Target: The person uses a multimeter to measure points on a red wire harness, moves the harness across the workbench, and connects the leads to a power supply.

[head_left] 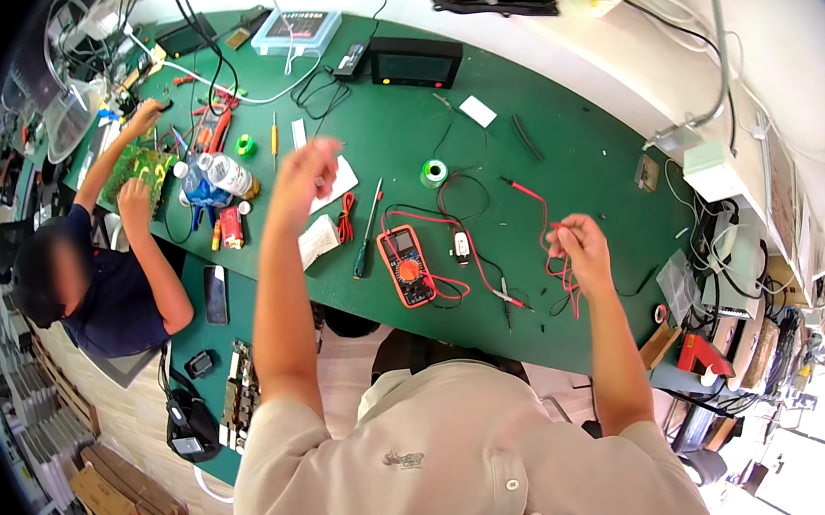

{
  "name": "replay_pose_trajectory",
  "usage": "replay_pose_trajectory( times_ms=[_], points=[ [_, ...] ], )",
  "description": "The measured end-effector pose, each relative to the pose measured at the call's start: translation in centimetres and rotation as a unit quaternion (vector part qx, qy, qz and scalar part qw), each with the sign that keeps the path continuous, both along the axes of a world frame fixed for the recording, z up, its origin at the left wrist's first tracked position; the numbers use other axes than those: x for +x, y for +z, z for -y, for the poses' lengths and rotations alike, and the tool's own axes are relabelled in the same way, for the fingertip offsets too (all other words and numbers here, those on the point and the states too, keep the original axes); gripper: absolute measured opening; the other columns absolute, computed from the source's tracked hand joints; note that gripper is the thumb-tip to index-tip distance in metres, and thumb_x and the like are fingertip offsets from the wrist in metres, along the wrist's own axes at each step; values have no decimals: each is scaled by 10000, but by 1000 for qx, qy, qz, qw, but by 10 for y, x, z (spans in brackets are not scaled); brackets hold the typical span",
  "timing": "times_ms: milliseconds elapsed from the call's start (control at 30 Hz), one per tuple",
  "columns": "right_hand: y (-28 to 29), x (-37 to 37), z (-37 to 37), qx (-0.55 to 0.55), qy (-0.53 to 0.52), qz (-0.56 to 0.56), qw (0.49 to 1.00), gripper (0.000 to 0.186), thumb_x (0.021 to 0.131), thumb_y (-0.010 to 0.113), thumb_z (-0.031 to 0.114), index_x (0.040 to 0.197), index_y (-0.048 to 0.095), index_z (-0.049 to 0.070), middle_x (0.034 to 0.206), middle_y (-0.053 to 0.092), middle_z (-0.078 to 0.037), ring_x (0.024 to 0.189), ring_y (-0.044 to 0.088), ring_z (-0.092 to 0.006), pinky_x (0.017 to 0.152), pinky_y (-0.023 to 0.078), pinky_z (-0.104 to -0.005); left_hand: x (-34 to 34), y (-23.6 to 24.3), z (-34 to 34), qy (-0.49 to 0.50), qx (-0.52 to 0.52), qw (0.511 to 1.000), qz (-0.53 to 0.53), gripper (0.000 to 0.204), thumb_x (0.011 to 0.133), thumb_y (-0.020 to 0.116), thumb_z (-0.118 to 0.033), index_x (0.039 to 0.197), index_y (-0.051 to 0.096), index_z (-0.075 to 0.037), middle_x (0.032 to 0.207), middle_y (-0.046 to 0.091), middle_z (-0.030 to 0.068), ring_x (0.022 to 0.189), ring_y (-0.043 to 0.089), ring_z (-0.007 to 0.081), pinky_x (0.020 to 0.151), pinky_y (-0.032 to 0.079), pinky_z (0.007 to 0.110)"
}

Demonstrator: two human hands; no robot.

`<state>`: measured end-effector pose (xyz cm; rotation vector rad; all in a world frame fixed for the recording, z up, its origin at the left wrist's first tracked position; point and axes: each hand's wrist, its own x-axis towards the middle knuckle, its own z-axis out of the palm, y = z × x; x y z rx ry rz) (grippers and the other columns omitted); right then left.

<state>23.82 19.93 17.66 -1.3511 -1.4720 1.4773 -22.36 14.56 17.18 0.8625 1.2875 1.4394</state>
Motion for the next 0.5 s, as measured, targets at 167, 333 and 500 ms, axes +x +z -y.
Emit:
replay_pose_trajectory(
  times_ms=[167,333,500],
  points=[
    [-17,-59,-78,58,128,45,989,161,960,621,96,1061,538,2,976,736,-124,785,671,-128,731,524,-260,54,-134,75,77,-145,986,22,191,992,579,-205,1033,640,-28,732,566,-23,595,501,58,514,386,214],
    [-47,-129,-162,150,232,171,946,214,902,651,26,1082,535,21,1001,739,-113,944,705,-175,829,532,-307,84,-191,127,191,-149,953,-181,150,960,602,-115,1040,641,6,812,645,19,692,582,96,602,465,244],
    [-75,-161,-256,268,299,253,880,197,894,637,8,1073,554,17,994,736,-140,1009,713,-254,864,530,-334,84,-191,130,199,-65,872,-443,139,905,622,-46,1032,638,6,911,643,124,861,619,270,766,492,371]
  ],
)
